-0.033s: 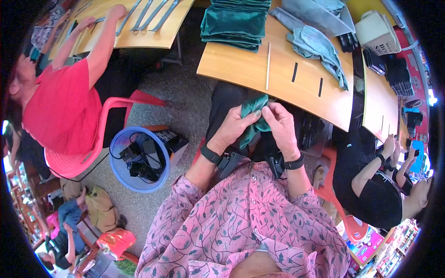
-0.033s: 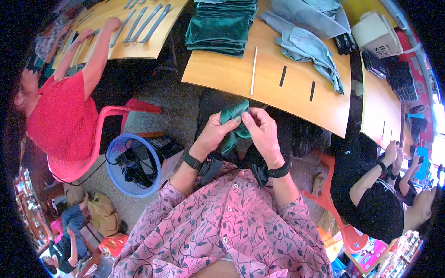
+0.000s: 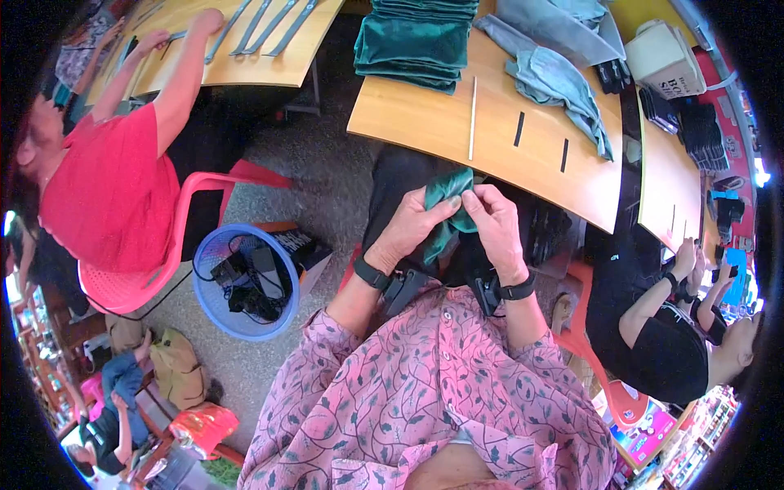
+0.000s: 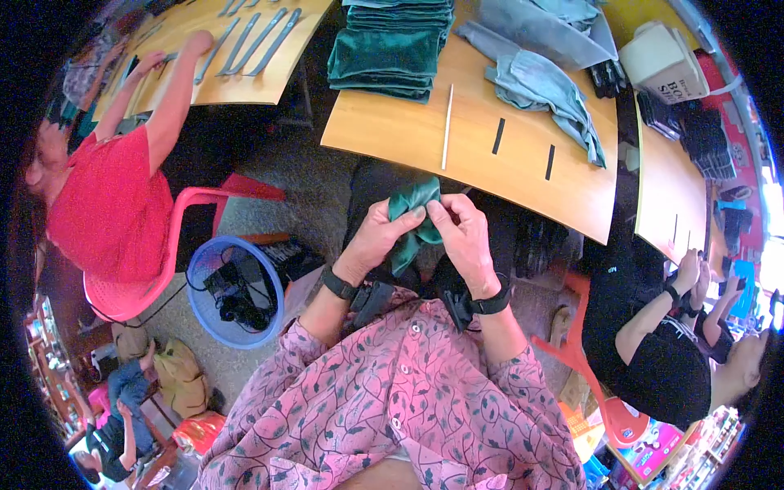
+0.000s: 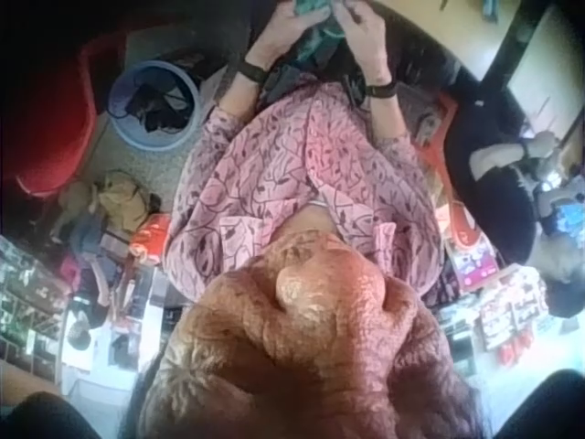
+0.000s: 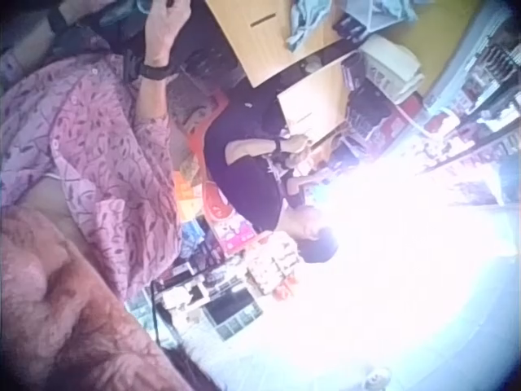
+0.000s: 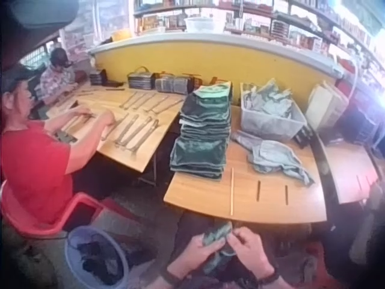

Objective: Turning small fabric or leather pouches inside out and using a thin stick to push out the corners.

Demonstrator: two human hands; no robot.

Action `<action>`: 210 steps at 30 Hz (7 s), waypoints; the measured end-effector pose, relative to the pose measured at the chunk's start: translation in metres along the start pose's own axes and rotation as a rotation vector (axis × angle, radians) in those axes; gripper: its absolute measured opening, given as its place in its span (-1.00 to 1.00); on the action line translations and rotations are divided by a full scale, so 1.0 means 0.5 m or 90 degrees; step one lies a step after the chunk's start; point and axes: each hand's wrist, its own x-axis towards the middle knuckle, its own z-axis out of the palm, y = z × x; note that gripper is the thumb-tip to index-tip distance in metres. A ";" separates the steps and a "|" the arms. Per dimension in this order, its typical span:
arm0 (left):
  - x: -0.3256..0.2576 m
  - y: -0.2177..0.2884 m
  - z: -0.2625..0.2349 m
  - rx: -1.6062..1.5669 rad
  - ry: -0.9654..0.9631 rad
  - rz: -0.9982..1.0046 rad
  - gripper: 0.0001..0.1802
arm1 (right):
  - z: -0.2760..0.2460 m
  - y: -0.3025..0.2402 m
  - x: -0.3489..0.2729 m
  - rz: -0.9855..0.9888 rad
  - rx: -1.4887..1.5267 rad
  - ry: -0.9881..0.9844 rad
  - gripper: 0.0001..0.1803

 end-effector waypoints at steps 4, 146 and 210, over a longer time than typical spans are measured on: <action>-0.005 0.021 -0.002 0.026 -0.045 -0.019 -0.72 | -0.012 0.012 0.011 0.018 0.129 0.032 -0.85; 0.040 -0.054 -0.084 0.279 0.394 0.203 -0.83 | 0.041 -0.154 0.439 -0.492 -0.421 0.356 -0.77; 0.004 0.002 -0.015 -0.123 -0.038 0.145 -0.56 | -0.109 -0.183 0.050 -0.202 0.018 0.151 -0.85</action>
